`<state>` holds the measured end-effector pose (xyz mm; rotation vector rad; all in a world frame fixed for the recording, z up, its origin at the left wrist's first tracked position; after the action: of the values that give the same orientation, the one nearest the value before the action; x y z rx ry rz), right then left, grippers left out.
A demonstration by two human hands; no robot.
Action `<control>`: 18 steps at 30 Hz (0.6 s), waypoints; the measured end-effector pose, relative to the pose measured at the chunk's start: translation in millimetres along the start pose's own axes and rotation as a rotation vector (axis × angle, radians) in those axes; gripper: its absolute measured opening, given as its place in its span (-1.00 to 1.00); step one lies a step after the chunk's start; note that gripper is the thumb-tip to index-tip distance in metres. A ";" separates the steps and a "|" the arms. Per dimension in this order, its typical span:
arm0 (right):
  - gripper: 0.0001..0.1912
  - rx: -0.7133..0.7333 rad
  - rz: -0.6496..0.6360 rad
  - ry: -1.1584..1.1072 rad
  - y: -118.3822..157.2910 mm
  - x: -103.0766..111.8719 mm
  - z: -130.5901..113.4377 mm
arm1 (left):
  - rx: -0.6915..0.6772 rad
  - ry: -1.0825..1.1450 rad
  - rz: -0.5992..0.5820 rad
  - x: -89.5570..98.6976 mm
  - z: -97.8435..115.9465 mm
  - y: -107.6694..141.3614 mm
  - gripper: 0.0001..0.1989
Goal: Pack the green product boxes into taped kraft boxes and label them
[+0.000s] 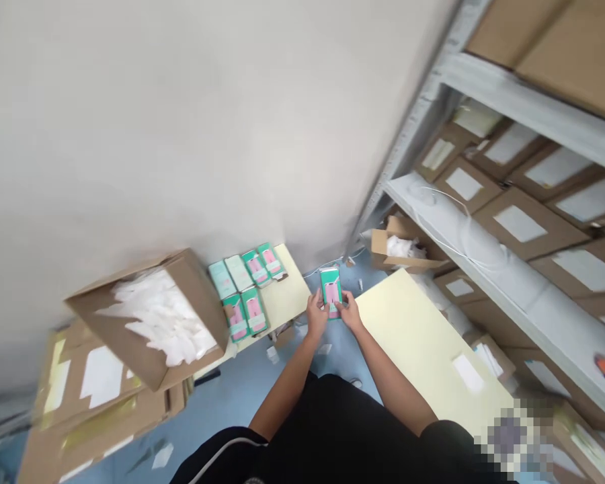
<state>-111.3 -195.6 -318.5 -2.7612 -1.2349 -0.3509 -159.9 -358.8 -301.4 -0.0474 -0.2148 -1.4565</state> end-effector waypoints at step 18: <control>-0.73 -0.214 0.820 -0.195 91.6 398.9 65.8 | -0.382 -0.254 -0.765 -287.5 77.8 276.9 -0.59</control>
<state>225.5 43.5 -283.0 -3.2240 -0.0014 -0.1347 76.4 -32.1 -248.0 -0.5082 -0.1633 -2.2409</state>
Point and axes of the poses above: each hand's wrist, its own y-axis away from the middle knuckle, its own x-axis out of the back of the hand, z = x × y, the point moved 6 cm from there along -y, towards the middle knuckle, and after that the axes turned 14 degrees about z, right-handed, at the moved point
